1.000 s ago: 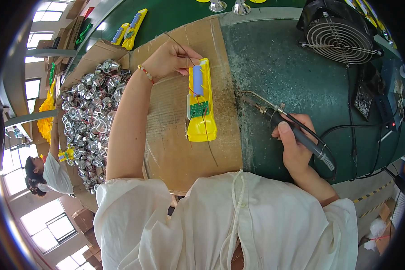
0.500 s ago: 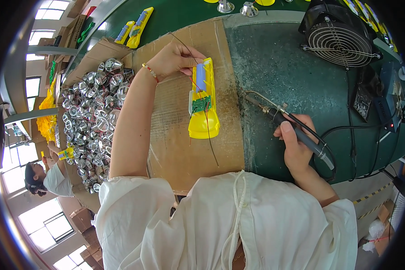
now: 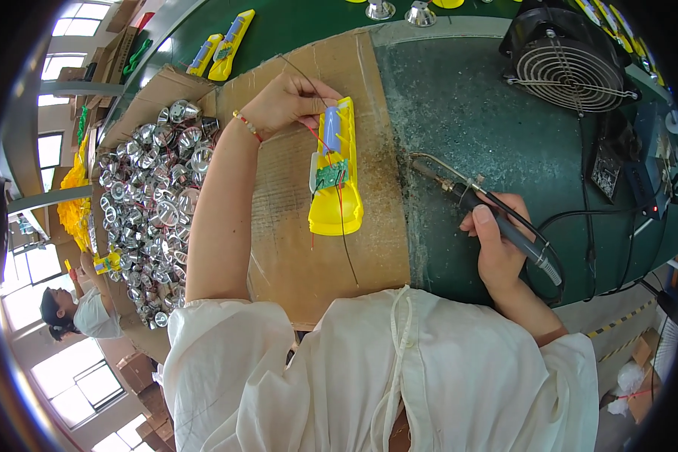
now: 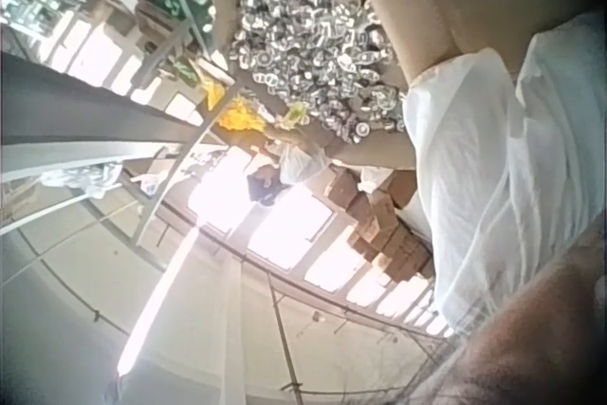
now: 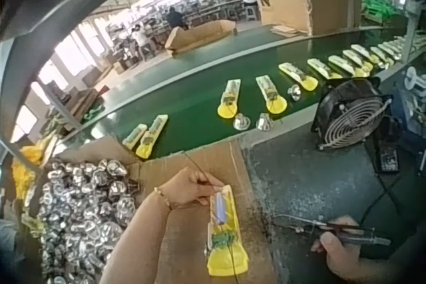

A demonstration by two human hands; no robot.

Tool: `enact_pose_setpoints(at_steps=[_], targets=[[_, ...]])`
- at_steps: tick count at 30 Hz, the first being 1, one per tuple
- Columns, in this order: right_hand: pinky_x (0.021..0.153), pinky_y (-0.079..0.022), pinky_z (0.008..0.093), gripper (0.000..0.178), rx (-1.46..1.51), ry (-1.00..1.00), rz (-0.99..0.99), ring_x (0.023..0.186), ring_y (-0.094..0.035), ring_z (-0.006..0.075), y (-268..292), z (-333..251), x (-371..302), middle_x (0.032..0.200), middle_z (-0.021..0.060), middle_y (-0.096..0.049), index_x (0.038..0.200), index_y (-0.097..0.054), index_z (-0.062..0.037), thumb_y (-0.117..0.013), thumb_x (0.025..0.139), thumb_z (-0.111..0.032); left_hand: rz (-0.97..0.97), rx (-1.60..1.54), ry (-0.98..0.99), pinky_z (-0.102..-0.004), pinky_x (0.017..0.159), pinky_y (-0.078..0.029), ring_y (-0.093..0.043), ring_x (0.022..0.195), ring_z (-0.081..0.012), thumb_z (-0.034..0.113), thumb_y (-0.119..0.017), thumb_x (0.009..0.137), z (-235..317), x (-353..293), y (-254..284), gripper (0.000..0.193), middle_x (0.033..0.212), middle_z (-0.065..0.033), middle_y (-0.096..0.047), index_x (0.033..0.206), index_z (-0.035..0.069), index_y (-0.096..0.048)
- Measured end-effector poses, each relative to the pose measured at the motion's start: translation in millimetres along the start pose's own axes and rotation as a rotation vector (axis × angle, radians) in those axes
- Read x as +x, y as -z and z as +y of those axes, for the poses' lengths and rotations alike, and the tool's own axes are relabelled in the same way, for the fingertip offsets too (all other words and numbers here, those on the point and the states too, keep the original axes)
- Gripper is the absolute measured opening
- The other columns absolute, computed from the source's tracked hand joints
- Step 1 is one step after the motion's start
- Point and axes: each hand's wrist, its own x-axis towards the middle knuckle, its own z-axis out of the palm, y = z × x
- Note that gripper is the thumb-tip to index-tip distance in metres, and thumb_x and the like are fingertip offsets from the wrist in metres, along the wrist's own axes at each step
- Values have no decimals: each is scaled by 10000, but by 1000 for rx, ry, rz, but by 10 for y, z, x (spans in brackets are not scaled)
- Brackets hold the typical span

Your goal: Soldering wires and components to a circuit board inside a plastic housing at an assembly station.

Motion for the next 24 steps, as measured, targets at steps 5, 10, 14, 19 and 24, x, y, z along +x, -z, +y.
enact_pose_setpoints(at_steps=[5,10,14,19,24], targets=[[520,-396,202,198,198,-204,112,587,-530,118,189,-173,43,683,66,-557,955,-523,-3,-550,857,-172,138,93,-65,-219,581,-483,-604,676,-102,72,-598,810,-69,-55,-129,146,763,-46,-643,923,-4,-652],[531,-377,198,190,-127,124,396,599,-520,97,942,-381,136,697,54,-554,978,-534,20,-554,854,-121,451,260,-255,-272,612,-491,-608,678,-165,94,-582,805,-45,-247,-461,138,794,-99,-627,890,-10,-617],[573,-419,192,177,-306,227,622,635,-558,84,1400,-676,188,727,42,-589,906,-586,-1,-621,826,-155,501,124,-260,-241,622,-460,-562,748,-113,70,-543,843,-51,-467,-681,99,840,-52,-590,921,20,-576],[557,-422,194,207,-462,202,664,617,-570,77,1696,-892,288,691,30,-602,895,-601,-20,-641,803,-201,540,-239,-269,-203,640,-425,-523,751,-70,89,-522,880,-190,-729,-928,110,842,-29,-577,965,19,-531],[528,-393,178,223,-518,214,585,615,-556,60,1763,-937,534,701,22,-605,876,-616,-22,-641,807,-232,486,-466,-321,-202,625,-444,-541,765,-69,81,-514,891,-140,-885,-1132,98,864,-16,-571,977,35,-519]])
